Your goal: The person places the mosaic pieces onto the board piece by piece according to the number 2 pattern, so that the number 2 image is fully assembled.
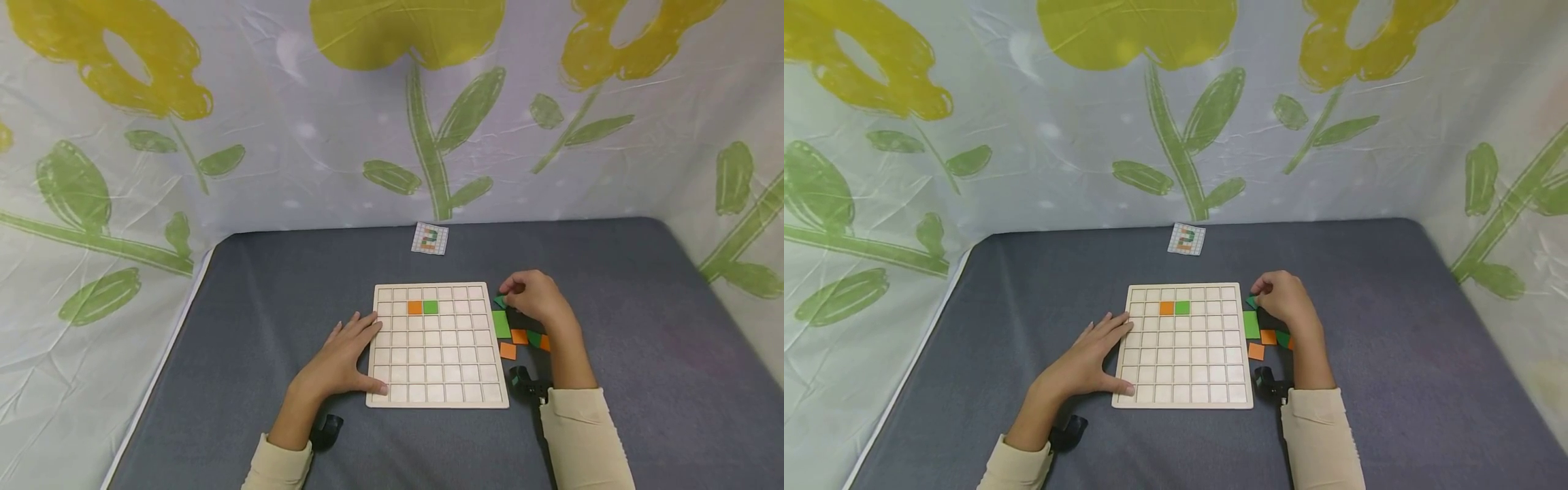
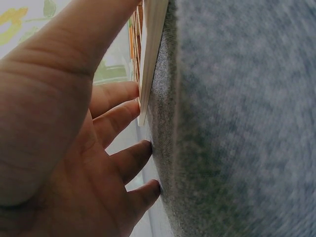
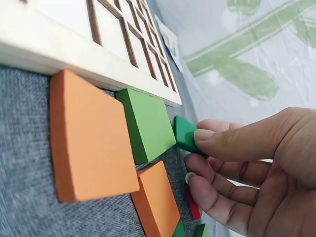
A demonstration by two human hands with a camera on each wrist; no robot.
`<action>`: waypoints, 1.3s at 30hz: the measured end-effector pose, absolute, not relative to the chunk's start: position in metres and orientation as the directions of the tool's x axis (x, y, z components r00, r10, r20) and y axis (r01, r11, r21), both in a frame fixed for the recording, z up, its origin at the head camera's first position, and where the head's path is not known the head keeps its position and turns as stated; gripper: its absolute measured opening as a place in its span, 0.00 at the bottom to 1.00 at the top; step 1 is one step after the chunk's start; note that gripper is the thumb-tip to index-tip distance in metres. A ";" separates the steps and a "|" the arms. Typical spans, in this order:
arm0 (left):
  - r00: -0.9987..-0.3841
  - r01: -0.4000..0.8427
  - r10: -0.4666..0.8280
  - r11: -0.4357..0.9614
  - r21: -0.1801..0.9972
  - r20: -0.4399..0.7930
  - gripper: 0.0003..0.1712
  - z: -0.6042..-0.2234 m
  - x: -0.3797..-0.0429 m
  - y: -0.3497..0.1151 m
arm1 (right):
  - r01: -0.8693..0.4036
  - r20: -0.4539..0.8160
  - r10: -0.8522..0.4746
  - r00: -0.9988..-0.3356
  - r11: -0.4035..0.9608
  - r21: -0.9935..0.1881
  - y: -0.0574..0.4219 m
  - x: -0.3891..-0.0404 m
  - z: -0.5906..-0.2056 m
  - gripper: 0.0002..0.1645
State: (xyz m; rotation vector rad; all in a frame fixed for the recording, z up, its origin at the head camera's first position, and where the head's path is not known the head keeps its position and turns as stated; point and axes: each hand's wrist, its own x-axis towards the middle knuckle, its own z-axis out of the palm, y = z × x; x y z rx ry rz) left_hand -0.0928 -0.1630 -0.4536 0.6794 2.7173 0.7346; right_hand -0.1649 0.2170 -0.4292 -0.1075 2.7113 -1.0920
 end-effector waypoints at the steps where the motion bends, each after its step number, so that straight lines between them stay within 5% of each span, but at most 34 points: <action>1: -0.861 0.374 0.496 0.765 0.525 -0.110 0.67 -0.454 -0.093 -0.163 | 0.018 -0.176 -0.146 -0.974 0.719 -0.695 0.217 -0.165 -0.429 0.06; 39: -0.864 0.372 0.490 0.773 0.514 -0.112 0.68 -0.455 -0.093 -0.163 | 0.095 -0.247 -0.199 -0.948 0.565 -0.819 0.203 -0.166 -0.429 0.08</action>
